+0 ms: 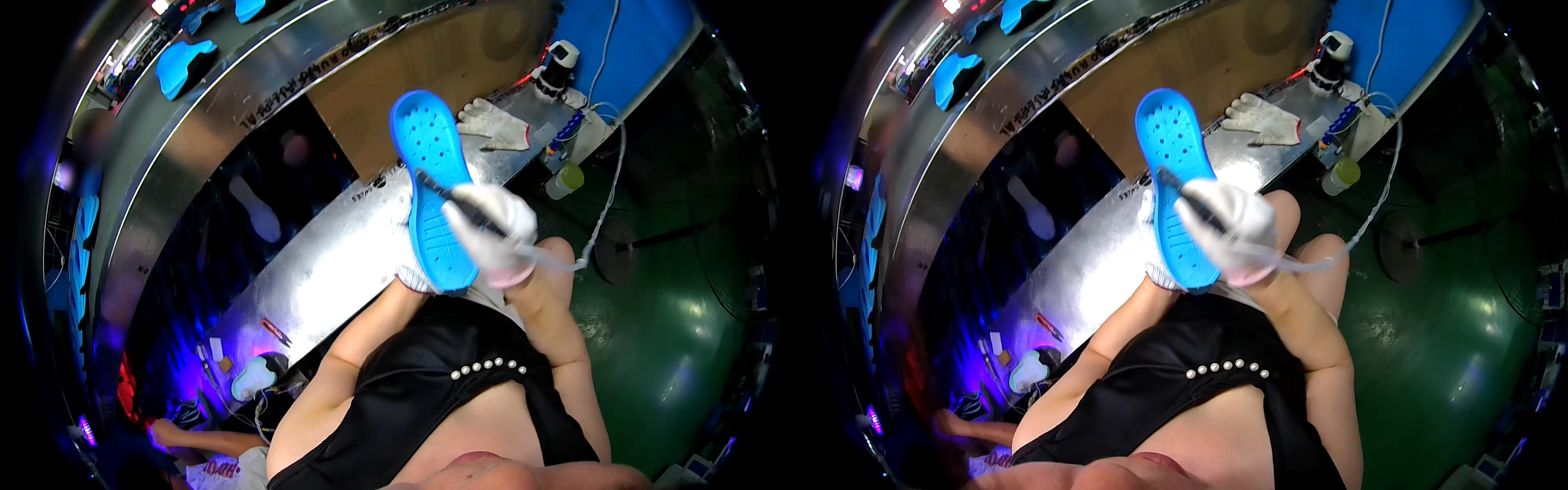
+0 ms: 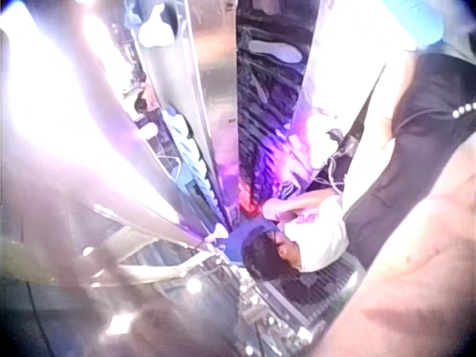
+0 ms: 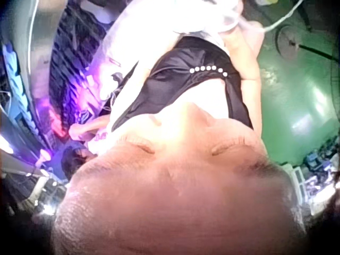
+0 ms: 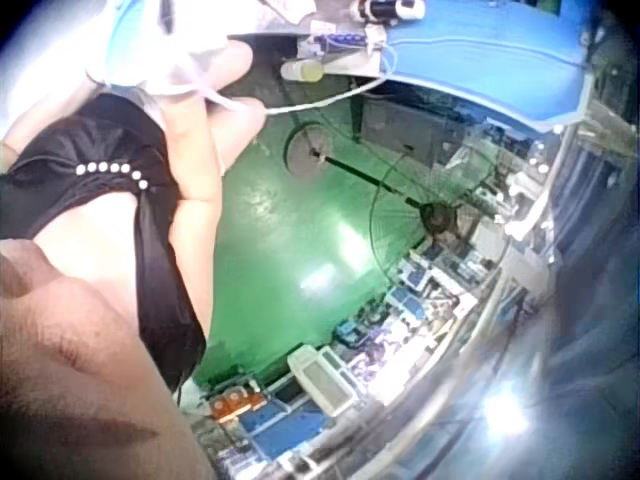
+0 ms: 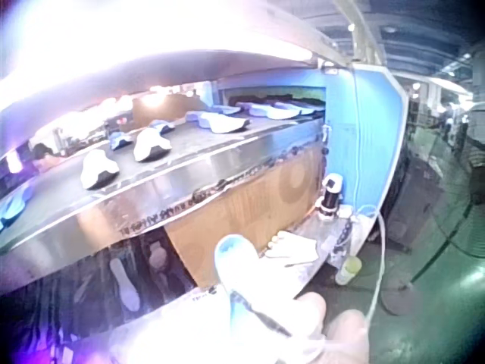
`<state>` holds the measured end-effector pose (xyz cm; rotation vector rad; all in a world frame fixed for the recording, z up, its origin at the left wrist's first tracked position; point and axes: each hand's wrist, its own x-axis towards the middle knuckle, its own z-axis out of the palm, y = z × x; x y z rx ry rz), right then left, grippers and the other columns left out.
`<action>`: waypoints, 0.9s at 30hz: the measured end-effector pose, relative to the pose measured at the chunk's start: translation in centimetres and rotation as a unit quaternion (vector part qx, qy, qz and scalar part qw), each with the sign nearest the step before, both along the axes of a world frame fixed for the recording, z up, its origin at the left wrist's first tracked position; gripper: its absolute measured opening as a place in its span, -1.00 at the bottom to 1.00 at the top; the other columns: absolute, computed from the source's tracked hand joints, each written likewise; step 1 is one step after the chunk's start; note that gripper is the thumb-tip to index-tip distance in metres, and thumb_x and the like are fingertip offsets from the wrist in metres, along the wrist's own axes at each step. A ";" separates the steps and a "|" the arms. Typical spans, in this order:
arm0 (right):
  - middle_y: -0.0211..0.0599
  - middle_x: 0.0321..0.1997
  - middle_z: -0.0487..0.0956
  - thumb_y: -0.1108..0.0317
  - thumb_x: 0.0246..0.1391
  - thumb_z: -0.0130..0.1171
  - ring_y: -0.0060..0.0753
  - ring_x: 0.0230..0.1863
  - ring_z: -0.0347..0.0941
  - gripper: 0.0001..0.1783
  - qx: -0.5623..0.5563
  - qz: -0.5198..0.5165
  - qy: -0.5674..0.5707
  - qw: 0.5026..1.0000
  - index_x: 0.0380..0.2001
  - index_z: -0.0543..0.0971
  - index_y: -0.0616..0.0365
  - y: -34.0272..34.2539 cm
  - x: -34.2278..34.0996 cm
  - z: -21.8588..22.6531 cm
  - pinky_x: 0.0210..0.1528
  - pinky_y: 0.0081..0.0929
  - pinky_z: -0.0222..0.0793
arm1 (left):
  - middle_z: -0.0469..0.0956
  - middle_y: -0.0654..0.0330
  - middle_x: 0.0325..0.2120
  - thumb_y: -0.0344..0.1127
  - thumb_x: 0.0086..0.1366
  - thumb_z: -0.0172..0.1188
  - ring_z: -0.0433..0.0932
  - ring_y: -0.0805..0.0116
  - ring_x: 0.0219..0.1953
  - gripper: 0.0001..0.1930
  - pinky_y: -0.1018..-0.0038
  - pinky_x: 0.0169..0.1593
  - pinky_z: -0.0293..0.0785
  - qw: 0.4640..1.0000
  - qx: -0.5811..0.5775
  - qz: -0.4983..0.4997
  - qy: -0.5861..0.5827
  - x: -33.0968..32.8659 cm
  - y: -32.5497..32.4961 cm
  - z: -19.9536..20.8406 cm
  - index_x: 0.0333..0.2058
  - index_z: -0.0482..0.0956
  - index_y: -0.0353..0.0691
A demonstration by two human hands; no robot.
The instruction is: The person takes blue shoe soles from a conveyor belt and applies glue to the bottom surface using a brush connected to a supply line.
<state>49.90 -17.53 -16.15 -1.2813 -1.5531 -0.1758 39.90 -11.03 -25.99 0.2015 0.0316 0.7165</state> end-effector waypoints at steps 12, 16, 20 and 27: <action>-0.23 -0.44 0.58 0.48 -0.10 0.27 -0.26 -0.46 0.55 -0.82 -0.074 0.126 -0.079 0.986 -0.33 0.61 0.15 -4.3 -1.9 -0.1 -0.36 -0.46 0.47 | 0.31 -0.29 0.09 0.51 0.15 -0.27 0.41 -0.24 0.03 -0.01 -0.03 0.12 0.36 0.992 -0.025 -0.097 -0.078 -1.4 0.8 2.9 0.22 0.17 -0.33; -0.13 -0.40 0.60 0.52 -0.15 0.33 -0.26 -0.42 0.58 -0.77 -0.108 0.029 0.184 0.977 -0.32 0.60 0.20 -2.5 0.0 -1.0 -0.34 -0.45 0.50 | 0.33 -0.23 0.09 0.49 0.18 -0.29 0.40 -0.17 0.07 -0.06 -0.17 0.13 0.28 0.999 0.015 -0.037 -0.026 -2.0 1.8 3.6 0.26 0.14 -0.23; -0.25 -0.38 0.61 0.44 -0.16 0.36 -0.24 -0.44 0.57 -0.77 -0.063 0.095 -0.076 0.991 -0.33 0.62 0.14 -5.0 -2.3 -0.9 -0.34 -0.43 0.50 | 0.29 -0.25 0.13 0.44 0.21 -0.24 0.35 -0.31 0.10 -0.10 -0.31 0.08 0.26 0.989 -0.058 -0.126 -0.055 -3.1 3.4 4.7 0.28 0.11 -0.20; -0.36 -0.28 0.62 0.40 -0.16 0.32 -0.33 -0.33 0.56 -0.75 -0.101 0.141 -0.094 0.980 -0.30 0.62 0.07 -4.1 0.0 -0.9 -0.31 -0.49 0.49 | 0.36 -0.30 0.05 0.21 0.23 -0.03 0.49 -0.22 -0.04 -0.18 -0.03 -0.01 0.47 0.970 0.084 -0.221 0.055 -4.1 6.6 5.1 0.24 0.13 -0.37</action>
